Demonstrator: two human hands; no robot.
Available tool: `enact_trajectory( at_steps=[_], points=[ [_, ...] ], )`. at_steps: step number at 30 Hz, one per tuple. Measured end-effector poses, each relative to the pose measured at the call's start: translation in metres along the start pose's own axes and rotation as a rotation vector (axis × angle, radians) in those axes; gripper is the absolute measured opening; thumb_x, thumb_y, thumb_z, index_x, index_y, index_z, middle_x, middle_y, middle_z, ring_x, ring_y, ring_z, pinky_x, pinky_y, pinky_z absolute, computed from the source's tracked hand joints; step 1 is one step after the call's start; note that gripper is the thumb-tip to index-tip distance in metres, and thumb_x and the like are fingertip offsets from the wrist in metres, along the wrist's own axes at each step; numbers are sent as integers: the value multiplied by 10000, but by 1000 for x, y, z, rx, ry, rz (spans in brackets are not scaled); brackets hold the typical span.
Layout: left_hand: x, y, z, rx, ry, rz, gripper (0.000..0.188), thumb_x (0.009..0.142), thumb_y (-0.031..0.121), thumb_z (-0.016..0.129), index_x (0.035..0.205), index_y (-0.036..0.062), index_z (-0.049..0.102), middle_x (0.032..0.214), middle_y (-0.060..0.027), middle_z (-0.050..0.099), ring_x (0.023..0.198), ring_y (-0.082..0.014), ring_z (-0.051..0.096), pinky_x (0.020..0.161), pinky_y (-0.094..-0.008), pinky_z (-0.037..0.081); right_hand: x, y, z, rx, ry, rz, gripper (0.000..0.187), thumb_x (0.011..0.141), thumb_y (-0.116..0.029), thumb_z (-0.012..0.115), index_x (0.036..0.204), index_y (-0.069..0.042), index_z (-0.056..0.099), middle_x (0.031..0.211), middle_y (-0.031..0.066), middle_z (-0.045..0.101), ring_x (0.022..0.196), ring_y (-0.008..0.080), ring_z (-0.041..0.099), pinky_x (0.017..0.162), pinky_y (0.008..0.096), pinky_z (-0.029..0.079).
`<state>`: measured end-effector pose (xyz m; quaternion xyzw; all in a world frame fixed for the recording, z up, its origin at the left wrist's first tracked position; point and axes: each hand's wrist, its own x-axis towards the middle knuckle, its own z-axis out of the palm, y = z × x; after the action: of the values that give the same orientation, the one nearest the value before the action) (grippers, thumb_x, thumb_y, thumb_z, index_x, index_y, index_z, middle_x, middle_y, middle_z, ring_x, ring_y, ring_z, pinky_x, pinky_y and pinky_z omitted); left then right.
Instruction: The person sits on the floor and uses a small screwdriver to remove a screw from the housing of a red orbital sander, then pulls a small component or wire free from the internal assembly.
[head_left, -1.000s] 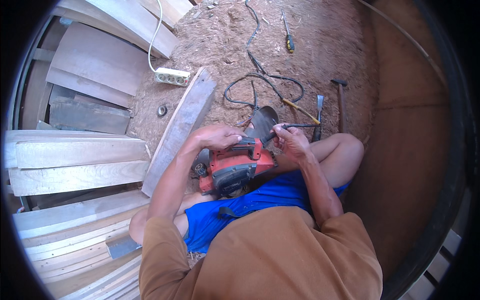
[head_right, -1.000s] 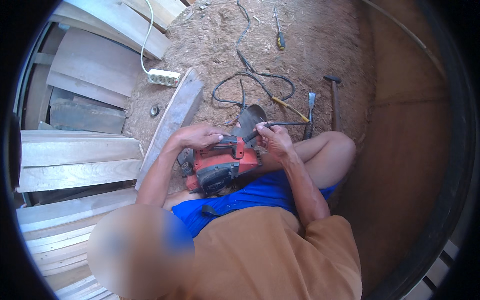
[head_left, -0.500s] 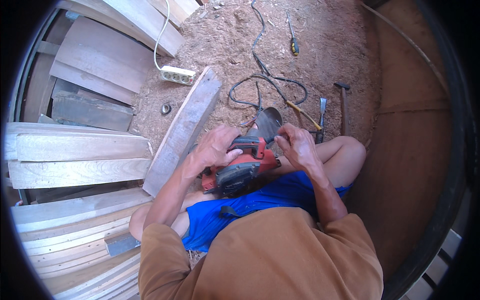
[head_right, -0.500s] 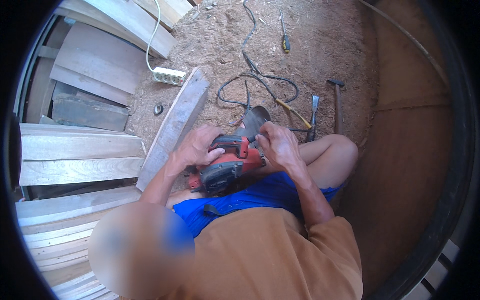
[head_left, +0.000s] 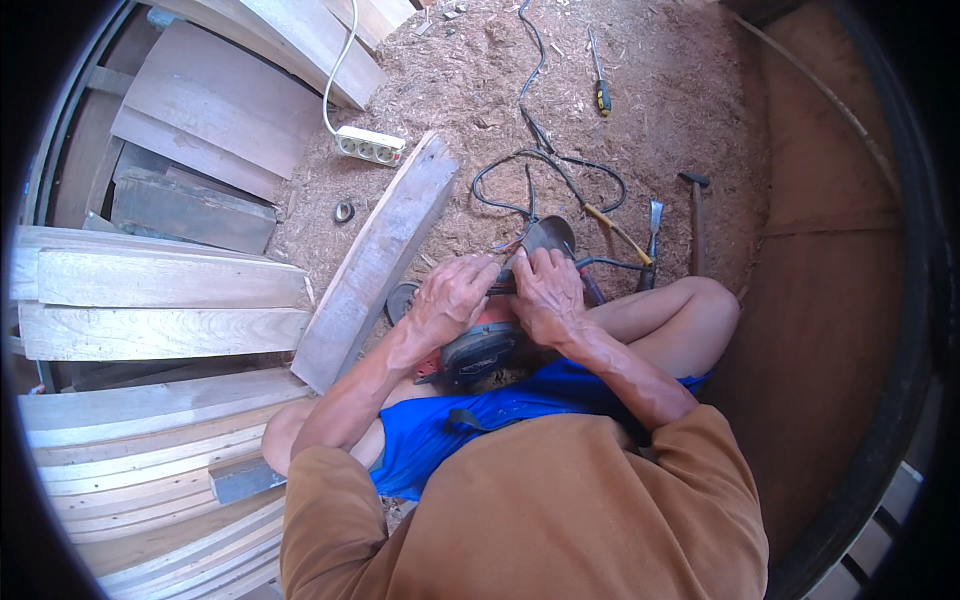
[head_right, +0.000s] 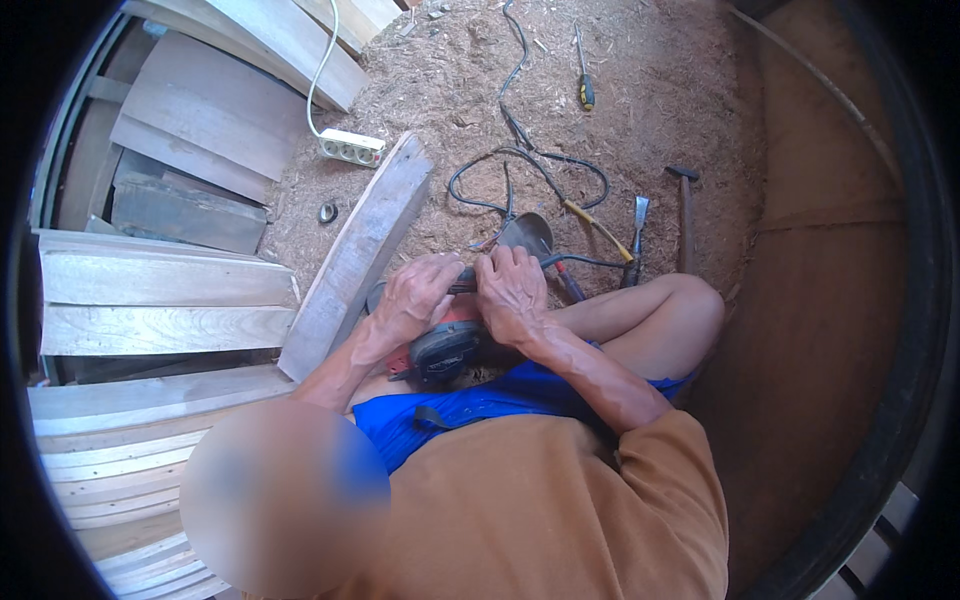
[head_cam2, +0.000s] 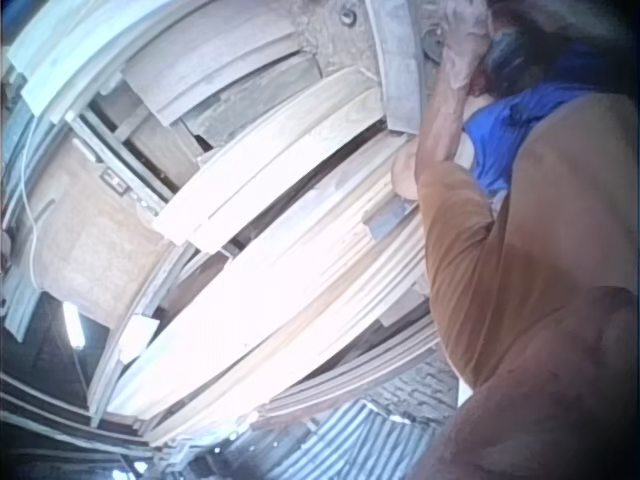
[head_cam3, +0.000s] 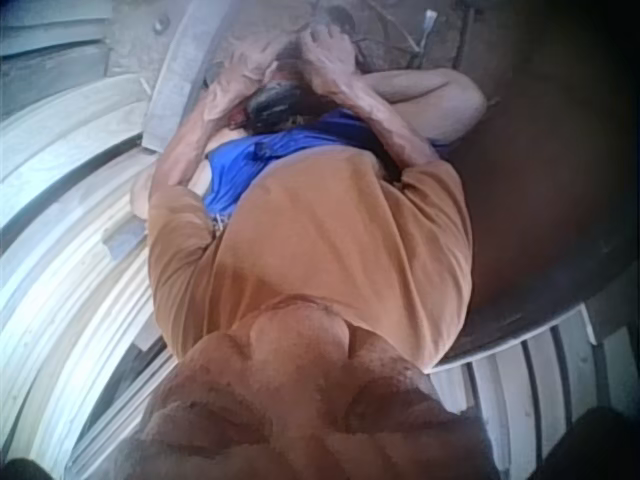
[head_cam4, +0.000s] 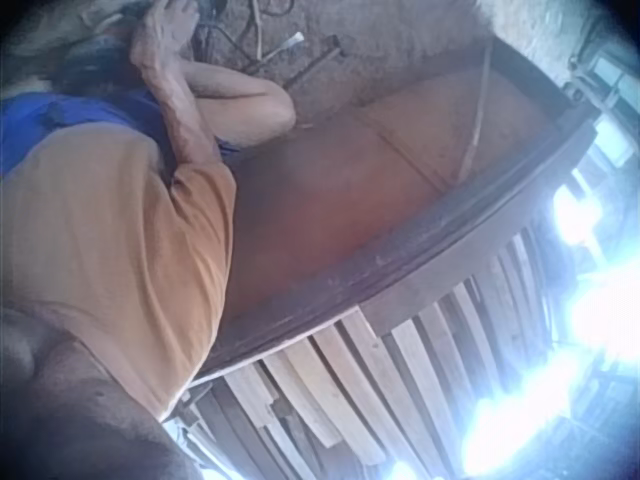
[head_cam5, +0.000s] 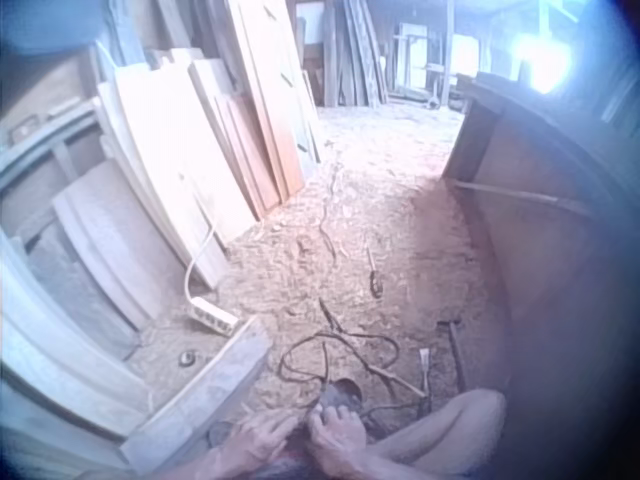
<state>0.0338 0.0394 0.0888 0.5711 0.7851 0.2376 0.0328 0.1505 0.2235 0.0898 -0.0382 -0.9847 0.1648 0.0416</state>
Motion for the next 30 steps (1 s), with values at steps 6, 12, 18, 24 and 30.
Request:
enact_trajectory(
  at_steps=[6, 12, 18, 24, 30],
  points=[
    [2, -7, -2, -145, 8, 29, 586, 719, 42, 787, 1278, -13, 620, 1225, -241, 689, 1134, -422, 668, 996, -482, 548, 0, 7, 0, 62, 95, -105, 285, 734, -199, 760, 952, -80, 620, 991, 125, 568, 952, 321, 575, 785, 447, 463],
    [3, -9, -10, -323, -54, -195, 519, 824, 98, 746, 1320, 21, 614, 1203, -208, 694, 1123, -384, 669, 978, -462, 541, 10, 8, 0, 123, 51, -174, 332, 748, -189, 766, 1021, -55, 636, 1016, 143, 576, 975, 331, 581, 817, 451, 473],
    [-7, -55, 17, -798, -82, -639, 403, 1084, 277, 458, 1311, 1, 643, 1185, -141, 689, 1090, -243, 677, 962, -386, 533, 39, -4, 13, 49, -9, -214, 404, 787, -309, 815, 1058, -64, 642, 1043, 137, 599, 1018, 333, 583, 867, 453, 486],
    [-9, -57, 25, -1271, -97, -755, 466, 1097, 358, 410, 1193, 5, 699, 1036, -92, 708, 930, -176, 684, 819, -348, 575, 39, 8, 18, 211, 14, -269, 428, 769, -283, 842, 1083, -53, 665, 1050, 144, 628, 999, 348, 607, 880, 451, 517],
    [-11, -46, 26, -1329, 1, -908, 565, 1105, 510, 336, 1143, 44, 653, 903, -75, 708, 756, -123, 646, 581, -273, 549, 40, 6, 11, 251, 53, -302, 382, 760, -262, 831, 1032, -53, 665, 1011, 126, 624, 1008, 332, 608, 865, 439, 520]
  ],
)
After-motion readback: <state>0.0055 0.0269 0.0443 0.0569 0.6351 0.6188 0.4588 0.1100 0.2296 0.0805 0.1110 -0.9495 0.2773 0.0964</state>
